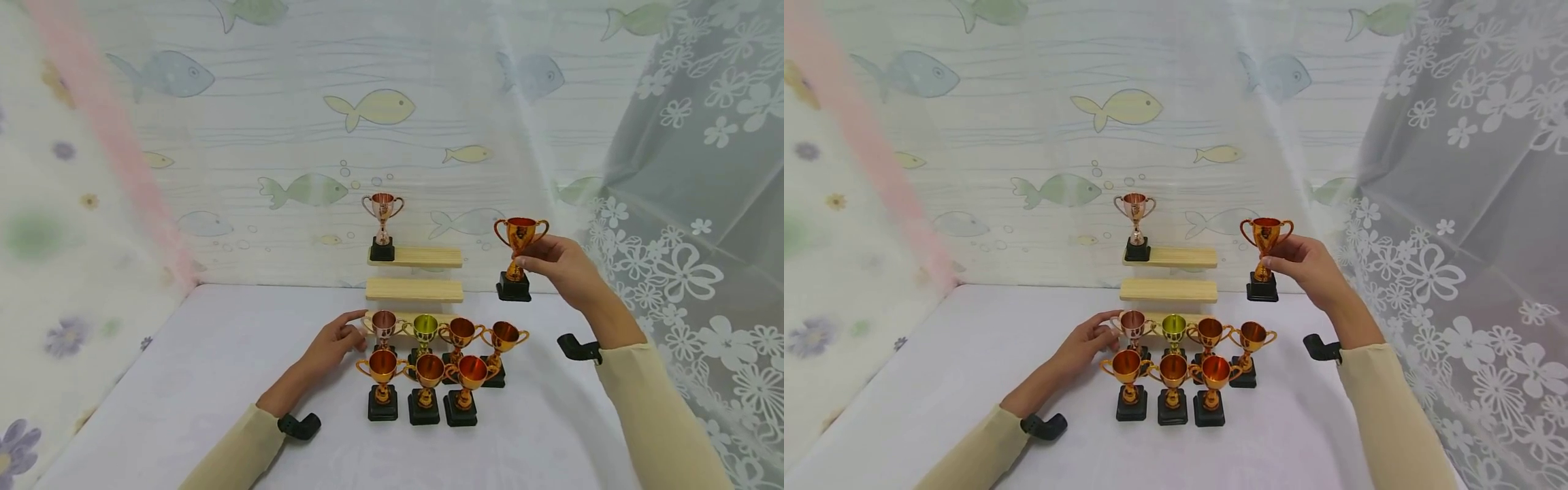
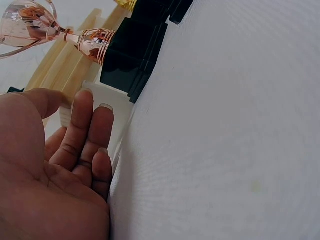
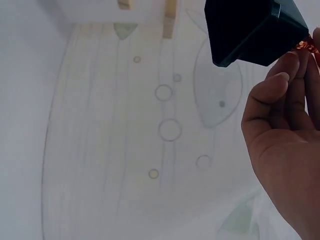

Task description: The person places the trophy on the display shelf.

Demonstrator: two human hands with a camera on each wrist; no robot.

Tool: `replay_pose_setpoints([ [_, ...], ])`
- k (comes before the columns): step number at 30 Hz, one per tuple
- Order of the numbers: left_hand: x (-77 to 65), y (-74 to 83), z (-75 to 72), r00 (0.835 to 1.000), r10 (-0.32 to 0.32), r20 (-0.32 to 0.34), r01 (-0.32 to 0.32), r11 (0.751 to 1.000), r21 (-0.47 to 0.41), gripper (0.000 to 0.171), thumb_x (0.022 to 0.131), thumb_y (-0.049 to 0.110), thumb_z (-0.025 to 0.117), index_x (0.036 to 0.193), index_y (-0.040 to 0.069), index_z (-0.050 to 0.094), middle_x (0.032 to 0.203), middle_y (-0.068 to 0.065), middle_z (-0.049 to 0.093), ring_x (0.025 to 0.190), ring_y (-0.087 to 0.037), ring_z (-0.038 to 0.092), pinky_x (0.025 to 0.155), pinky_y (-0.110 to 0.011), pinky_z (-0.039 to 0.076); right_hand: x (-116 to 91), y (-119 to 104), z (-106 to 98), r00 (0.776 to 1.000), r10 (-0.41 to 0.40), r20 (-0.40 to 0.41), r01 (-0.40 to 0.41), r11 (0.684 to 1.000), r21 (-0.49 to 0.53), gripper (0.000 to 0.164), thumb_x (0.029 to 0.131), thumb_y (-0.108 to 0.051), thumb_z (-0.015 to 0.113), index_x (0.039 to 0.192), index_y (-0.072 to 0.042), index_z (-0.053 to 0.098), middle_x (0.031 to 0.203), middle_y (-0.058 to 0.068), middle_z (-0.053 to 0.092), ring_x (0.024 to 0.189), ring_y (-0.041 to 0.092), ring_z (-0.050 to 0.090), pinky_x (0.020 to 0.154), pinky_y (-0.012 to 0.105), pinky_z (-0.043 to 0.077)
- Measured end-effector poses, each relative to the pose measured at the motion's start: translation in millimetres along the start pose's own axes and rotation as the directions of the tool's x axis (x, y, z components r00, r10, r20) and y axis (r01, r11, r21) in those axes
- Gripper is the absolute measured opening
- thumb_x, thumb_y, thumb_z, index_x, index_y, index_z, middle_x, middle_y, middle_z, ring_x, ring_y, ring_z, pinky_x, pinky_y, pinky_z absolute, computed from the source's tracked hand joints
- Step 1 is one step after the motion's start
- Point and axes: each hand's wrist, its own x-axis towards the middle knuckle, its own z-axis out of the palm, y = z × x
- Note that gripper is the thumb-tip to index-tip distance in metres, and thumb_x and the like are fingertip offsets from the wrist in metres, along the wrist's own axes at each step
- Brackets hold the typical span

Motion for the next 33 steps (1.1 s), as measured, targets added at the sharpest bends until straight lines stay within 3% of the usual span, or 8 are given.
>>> replay_pose_setpoints([
  [10, -0.4, 1.0, 0.0, 1.000, 0.001, -0.001, -0.001, 1.000, -0.014, 0.046, 0.104, 0.027, 0.055, 0.148, 0.023, 0.043, 0.092, -0.009, 0.071, 0.090, -0.023, 0.066, 0.089, -0.036, 0.048, 32.9, -27.3, 13.2, 0.998, 0.041, 0.044, -0.040, 0.999, -0.021, 0.041, 0.092, -0.024, 0.074, 0.123, 0.000, 0.062, 0.106, 0.005, 0.070, 0.093, 0.021, 0.060, 0.081, 0.028, 0.049],
  [16, 0.3, -1.1, -0.9, 1.000, -0.006, -0.005, 0.006, 1.000, -0.009, 0.049, 0.104, 0.030, 0.056, 0.150, 0.020, 0.042, 0.094, -0.010, 0.071, 0.094, -0.024, 0.065, 0.092, -0.041, 0.048, 51.9, -41.1, 26.3, 0.996, 0.068, 0.059, -0.068, 0.998, -0.004, 0.040, 0.091, -0.023, 0.076, 0.121, -0.001, 0.062, 0.105, 0.004, 0.070, 0.095, 0.022, 0.061, 0.081, 0.029, 0.049],
  [20, 1.2, -1.4, -0.3, 1.000, 0.005, 0.003, -0.005, 1.000, -0.009, 0.051, 0.104, 0.030, 0.055, 0.151, 0.018, 0.041, 0.094, -0.011, 0.071, 0.093, -0.025, 0.066, 0.092, -0.042, 0.048, 61.9, -43.6, 35.8, 0.995, 0.086, 0.057, -0.086, 0.996, -0.001, 0.038, 0.091, -0.021, 0.075, 0.121, -0.001, 0.061, 0.106, 0.006, 0.070, 0.097, 0.026, 0.060, 0.080, 0.029, 0.048],
  [27, -1.4, 1.0, -0.4, 1.000, -0.007, -0.012, 0.007, 1.000, 0.024, 0.047, 0.103, 0.035, 0.057, 0.147, 0.026, 0.044, 0.091, -0.006, 0.071, 0.091, -0.021, 0.066, 0.092, -0.040, 0.048, 76.7, -48.0, 54.6, 0.995, 0.096, 0.040, -0.096, 0.995, -0.008, 0.037, 0.091, -0.020, 0.075, 0.119, 0.000, 0.061, 0.111, 0.010, 0.067, 0.096, 0.025, 0.057, 0.080, 0.032, 0.047],
  [33, -1.4, 1.6, -0.6, 1.000, 0.000, -0.005, 0.000, 1.000, 0.013, 0.047, 0.103, 0.034, 0.057, 0.148, 0.026, 0.044, 0.091, -0.007, 0.071, 0.091, -0.022, 0.066, 0.091, -0.041, 0.048, 86.7, -51.7, 67.3, 0.992, 0.118, 0.035, -0.117, 0.993, -0.035, 0.037, 0.091, -0.019, 0.075, 0.119, 0.000, 0.061, 0.114, 0.013, 0.065, 0.097, 0.027, 0.056, 0.078, 0.032, 0.047],
])
